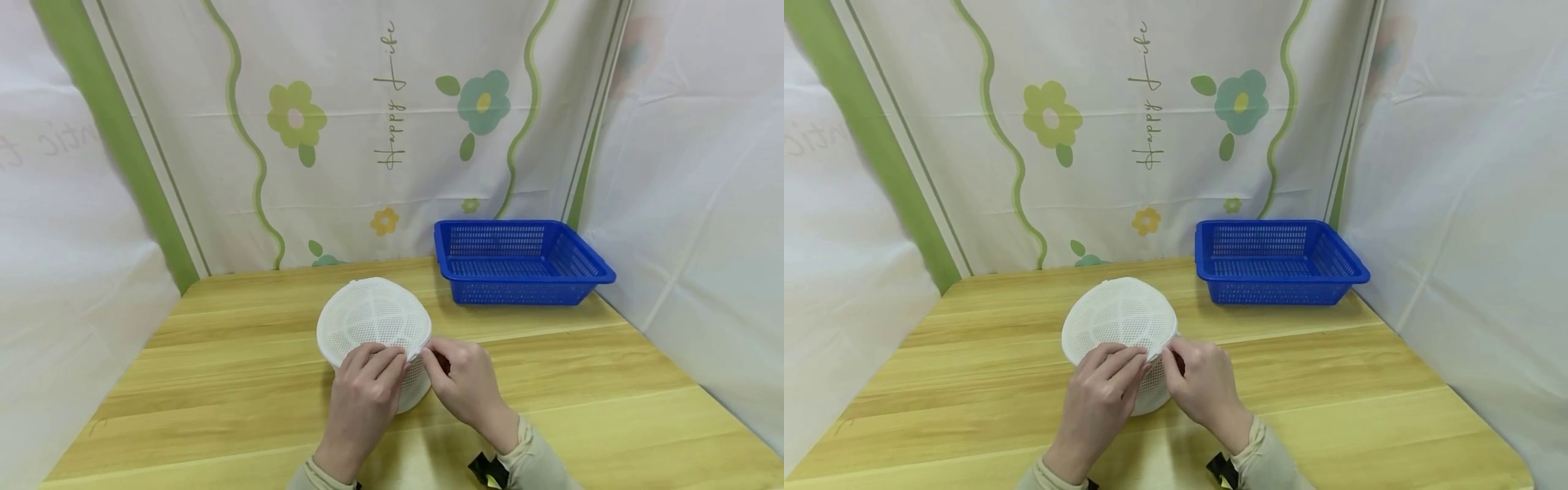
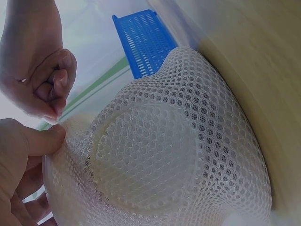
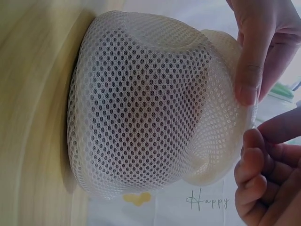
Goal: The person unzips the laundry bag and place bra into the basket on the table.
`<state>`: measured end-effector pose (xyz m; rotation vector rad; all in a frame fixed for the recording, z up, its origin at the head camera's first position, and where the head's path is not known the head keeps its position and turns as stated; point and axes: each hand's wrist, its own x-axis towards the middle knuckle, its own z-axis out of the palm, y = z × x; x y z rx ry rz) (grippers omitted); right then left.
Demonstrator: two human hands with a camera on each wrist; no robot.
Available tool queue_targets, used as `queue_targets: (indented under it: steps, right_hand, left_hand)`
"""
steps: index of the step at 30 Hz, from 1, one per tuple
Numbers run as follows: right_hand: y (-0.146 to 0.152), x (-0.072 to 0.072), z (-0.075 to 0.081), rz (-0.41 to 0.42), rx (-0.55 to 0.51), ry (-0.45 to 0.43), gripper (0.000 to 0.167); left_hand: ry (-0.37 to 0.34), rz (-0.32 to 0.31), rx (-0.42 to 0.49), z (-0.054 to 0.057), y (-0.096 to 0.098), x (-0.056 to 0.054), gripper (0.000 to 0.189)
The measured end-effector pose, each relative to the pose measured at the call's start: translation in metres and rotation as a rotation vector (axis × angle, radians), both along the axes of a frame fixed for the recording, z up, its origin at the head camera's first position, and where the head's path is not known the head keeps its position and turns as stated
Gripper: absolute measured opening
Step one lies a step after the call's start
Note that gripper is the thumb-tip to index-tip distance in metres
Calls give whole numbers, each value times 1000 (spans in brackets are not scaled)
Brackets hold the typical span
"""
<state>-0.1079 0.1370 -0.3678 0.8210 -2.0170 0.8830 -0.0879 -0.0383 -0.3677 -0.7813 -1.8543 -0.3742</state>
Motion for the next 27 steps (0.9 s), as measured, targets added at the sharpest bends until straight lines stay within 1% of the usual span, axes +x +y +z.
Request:
queue_targets:
  steps: [3, 5, 7, 9, 11, 16, 22, 27]
  right_hand:
    - [0, 1, 0, 65, 10, 6, 16]
    - [-1, 1, 0, 130, 23, 17, 17]
    - [-2, 1, 0, 191, 34, 34, 17]
    - [-3, 2, 0, 229, 44, 49, 18]
    - [-3, 2, 0, 243, 49, 55, 18]
    - [-3, 2, 0, 216, 47, 53, 17]
    - [-2, 3, 0, 155, 27, 49, 15]
    - [-3, 3, 1, 116, 17, 55, 14]
  left_hand:
    - [-23, -8, 11, -1, 0, 1, 12]
    - [-41, -14, 18, -2, 0, 1, 12]
    - [-44, -22, 21, -3, 0, 1, 13]
    - [-51, -22, 14, -3, 0, 1, 14]
    - [-46, -21, 6, -2, 0, 1, 15]
    - [-28, -16, -5, -2, -1, 1, 15]
    - [-24, -14, -10, 0, -2, 1, 14]
    - [-12, -12, 10, 1, -1, 1, 13]
